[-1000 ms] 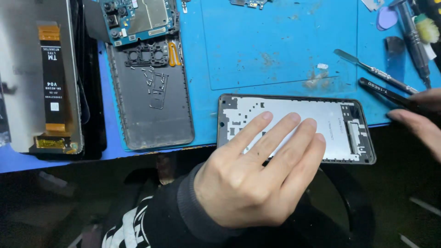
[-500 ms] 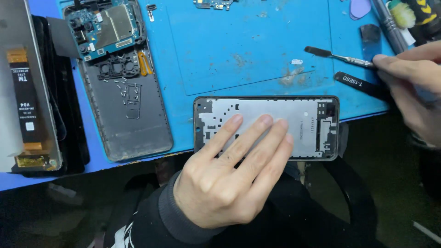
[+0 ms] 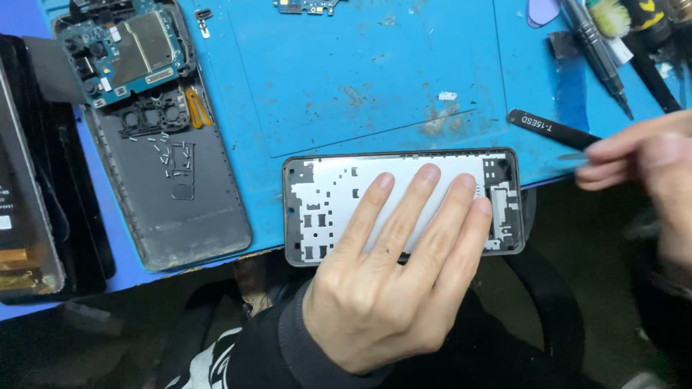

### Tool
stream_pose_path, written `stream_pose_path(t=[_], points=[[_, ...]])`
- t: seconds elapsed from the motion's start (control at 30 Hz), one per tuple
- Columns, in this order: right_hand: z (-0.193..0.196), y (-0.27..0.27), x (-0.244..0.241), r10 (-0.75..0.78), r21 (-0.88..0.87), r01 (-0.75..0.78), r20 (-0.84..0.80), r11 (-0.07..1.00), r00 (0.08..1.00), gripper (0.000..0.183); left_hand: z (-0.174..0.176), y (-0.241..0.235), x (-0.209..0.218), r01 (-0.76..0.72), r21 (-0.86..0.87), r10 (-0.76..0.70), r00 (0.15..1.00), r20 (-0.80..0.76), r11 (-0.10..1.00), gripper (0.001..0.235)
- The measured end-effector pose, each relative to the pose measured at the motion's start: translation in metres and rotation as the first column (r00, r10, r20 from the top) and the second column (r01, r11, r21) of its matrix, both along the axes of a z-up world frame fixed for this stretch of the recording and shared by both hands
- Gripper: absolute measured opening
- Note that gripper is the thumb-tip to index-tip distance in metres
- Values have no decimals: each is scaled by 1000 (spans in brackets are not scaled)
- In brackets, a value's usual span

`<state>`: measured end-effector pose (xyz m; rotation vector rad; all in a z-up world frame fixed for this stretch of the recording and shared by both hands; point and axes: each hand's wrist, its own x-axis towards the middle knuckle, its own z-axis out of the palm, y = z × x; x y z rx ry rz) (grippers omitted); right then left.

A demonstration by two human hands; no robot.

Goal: Cleaning a smartphone frame and preparing it for reassembly using precision tools.

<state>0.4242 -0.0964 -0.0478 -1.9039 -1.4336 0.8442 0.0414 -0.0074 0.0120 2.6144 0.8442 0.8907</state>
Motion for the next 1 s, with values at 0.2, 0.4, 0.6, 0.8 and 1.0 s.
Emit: stream_pose_path(t=[0.2, 0.4, 0.6, 0.8, 1.0], points=[[32, 11, -102, 13, 78, -30, 198, 996, 980, 28, 7, 5, 3, -7, -45, 7, 1000, -8, 999, 31], [22, 10, -100, 62, 146, -84, 152, 986, 986, 10, 0, 4, 3, -15, -89, 16, 1000, 12, 996, 30], [23, 20, -114, 183, 340, -253, 224, 906, 957, 14, -4, 5, 1, -29, -89, 32, 999, 40, 996, 30], [16, 19, -102, 151, 118, -174, 183, 978, 972, 16, -8, 4, 0, -60, -121, 68, 995, 68, 991, 27], [25, 21, -77, 127, -129, -106, 167, 986, 978, 20, -11, 5, -3, -55, -109, 64, 995, 78, 993, 26]])
